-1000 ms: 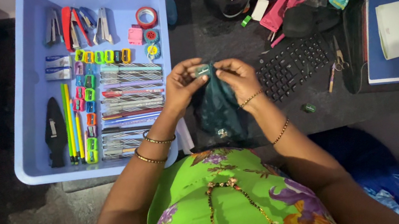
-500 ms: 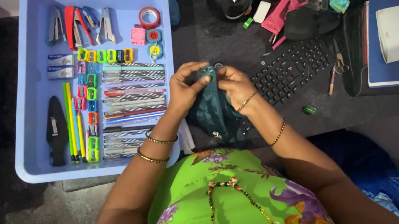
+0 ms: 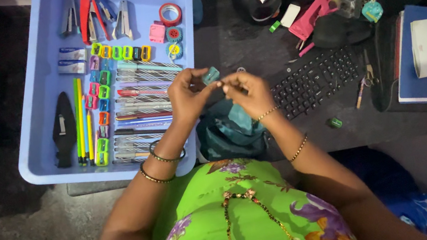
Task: The person organizes various small stationery items by picking them up from a cluttered desk and placing them into a light blue plastic bin. They handle items such as pencil sharpeners, tape rolls, scissors, and a stapler, arranging them within the bin.
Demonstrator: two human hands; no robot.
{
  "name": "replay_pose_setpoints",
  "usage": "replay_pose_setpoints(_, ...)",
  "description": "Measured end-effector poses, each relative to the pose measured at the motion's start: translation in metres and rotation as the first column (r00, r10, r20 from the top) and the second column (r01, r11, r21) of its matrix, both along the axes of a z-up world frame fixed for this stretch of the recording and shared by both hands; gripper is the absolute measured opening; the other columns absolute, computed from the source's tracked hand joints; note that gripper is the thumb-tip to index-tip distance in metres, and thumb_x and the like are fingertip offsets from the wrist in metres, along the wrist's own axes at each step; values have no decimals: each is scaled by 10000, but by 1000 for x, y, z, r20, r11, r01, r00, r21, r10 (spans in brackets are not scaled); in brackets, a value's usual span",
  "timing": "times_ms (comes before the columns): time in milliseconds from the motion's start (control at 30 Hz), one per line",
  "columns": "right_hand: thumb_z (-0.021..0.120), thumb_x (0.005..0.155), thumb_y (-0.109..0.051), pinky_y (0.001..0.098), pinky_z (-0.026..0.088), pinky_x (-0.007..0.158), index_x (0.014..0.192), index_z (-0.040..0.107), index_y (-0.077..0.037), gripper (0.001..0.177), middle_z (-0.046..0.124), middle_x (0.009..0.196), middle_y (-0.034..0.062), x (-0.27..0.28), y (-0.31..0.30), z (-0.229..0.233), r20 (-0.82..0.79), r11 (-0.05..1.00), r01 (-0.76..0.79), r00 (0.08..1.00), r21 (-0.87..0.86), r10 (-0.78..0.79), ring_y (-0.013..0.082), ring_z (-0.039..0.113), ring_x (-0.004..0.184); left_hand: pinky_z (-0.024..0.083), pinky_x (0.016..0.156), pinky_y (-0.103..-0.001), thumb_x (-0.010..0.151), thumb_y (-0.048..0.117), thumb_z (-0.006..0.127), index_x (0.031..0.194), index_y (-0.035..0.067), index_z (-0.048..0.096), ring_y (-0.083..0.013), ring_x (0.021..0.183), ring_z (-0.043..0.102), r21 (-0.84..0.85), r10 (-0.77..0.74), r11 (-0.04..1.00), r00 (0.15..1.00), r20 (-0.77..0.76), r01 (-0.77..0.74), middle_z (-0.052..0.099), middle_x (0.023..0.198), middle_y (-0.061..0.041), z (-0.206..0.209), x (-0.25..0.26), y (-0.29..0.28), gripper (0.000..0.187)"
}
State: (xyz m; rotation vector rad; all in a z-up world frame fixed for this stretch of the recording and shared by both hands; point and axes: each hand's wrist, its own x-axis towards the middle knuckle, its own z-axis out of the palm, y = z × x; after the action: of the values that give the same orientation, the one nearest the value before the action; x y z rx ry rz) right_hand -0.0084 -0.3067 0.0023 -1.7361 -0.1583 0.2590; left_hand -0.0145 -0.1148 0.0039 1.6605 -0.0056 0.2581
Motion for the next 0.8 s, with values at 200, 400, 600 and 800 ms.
replay_pose_setpoints(200,811,882,-79,243,574,791,1263,632,-14,426,711,1156,50,28,42,30,346,997,-76,936,18,65,92,720,936,630,661,-257,765,3,886,944,-23,618,-153,837,710,124,151,978,978,144,-169,636,975,-86,19,-4,17,323)
replay_pose_setpoints(400,884,739,-93,265,590,663,1182,693,-20,488,694,1082,73,53,84,51,277,965,-171,935,-198,223,120,718,819,657,705,-270,763,-84,811,988,-23,627,-188,920,699,181,198,956,962,190,-233,606,1015,-92,20,-2,42,297)
replay_pose_setpoints(600,864,697,-118,285,605,729,1110,757,-70,430,772,986,59,91,119,32,247,926,-207,925,-316,291,141,756,814,646,696,-294,695,-72,822,1107,-4,658,-207,935,738,170,206,963,978,40,-210,636,1102,-117,18,9,74,449)
replay_pose_setpoints(800,859,644,-61,366,590,759,1050,770,-55,415,711,980,151,147,148,-25,452,842,-126,797,-524,401,280,709,850,596,800,-374,773,37,825,1171,36,708,-241,912,760,434,293,871,952,-84,-229,726,1148,-143,5,14,116,415)
